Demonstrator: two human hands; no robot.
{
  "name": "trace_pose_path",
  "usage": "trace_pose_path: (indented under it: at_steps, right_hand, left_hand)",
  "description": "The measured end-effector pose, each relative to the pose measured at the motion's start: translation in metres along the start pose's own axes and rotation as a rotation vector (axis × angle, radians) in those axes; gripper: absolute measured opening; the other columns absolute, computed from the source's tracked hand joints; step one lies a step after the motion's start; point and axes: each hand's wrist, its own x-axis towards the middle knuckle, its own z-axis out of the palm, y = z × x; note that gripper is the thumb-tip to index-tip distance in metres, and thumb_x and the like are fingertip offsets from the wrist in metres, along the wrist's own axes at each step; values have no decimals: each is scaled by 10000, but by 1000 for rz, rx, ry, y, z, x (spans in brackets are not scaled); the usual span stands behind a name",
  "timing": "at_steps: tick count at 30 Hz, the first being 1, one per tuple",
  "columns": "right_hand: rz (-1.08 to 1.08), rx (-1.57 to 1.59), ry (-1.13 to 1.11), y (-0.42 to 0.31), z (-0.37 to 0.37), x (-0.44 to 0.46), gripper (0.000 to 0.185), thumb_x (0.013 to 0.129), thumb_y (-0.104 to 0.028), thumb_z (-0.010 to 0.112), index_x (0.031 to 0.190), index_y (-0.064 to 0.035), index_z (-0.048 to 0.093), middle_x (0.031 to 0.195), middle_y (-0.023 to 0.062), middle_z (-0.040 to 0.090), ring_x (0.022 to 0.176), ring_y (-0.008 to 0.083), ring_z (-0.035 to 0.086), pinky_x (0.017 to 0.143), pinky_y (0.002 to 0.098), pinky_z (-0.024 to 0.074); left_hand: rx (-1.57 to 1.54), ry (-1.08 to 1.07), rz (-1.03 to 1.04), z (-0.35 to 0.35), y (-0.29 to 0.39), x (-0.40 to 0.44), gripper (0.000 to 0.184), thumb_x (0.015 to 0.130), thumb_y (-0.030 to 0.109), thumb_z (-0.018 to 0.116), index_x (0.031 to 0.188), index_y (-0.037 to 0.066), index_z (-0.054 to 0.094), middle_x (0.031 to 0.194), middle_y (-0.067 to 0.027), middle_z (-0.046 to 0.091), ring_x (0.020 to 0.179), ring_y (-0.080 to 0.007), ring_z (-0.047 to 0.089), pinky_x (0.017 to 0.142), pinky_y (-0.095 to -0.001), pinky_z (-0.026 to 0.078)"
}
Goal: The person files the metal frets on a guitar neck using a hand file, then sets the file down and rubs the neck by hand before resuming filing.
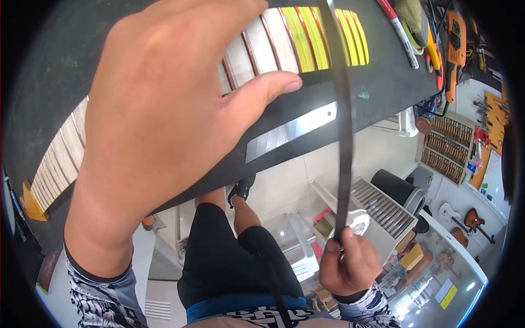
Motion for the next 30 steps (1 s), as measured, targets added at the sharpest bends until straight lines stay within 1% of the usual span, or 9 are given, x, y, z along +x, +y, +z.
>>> trace_pose_path:
  at_steps: [1,6,10,19,26,30]
  right_hand:
    - [18,-6,-34,-2,0,-3,578,660,118,680,1227,25,616,742,108,642,551,223,631,478,291,476]
    - [8,-50,-18,-1,-1,-22,596,646,102,696,1228,-5,631,723,88,647,493,190,553,463,276,437]
    - [36,-68,-39,-6,0,-28,608,634,102,709,1224,-28,640,723,79,648,496,195,555,454,279,422]
    - [43,-87,-45,-4,5,-41,567,633,95,715,1180,-40,651,717,77,649,482,203,542,442,286,409]
    - [76,-64,-66,-10,4,-50,552,651,90,703,1184,-40,640,720,87,649,492,209,554,447,293,424]
    - [30,-58,-48,-6,9,-34,570,656,96,691,1212,-14,629,725,94,652,497,215,561,454,298,436]
  left_hand:
    - [11,6,10,0,0,0,477,689,211,870,1096,22,710,985,-153,722,868,-284,698,776,-330,542]
    - [36,8,15,2,1,2,453,684,208,866,1065,14,715,969,-154,718,852,-290,692,765,-336,535]
    - [35,10,11,2,0,1,448,685,202,864,1061,10,715,960,-155,717,845,-292,690,761,-335,533]
    - [13,39,29,9,-1,2,452,689,199,861,1072,11,713,971,-151,712,853,-292,682,759,-336,530]
    - [0,50,39,11,1,2,456,691,198,859,1080,12,711,979,-148,709,860,-291,676,757,-336,528]
    - [-15,56,40,10,0,3,458,692,197,858,1085,13,711,984,-146,707,863,-291,673,756,-337,527]
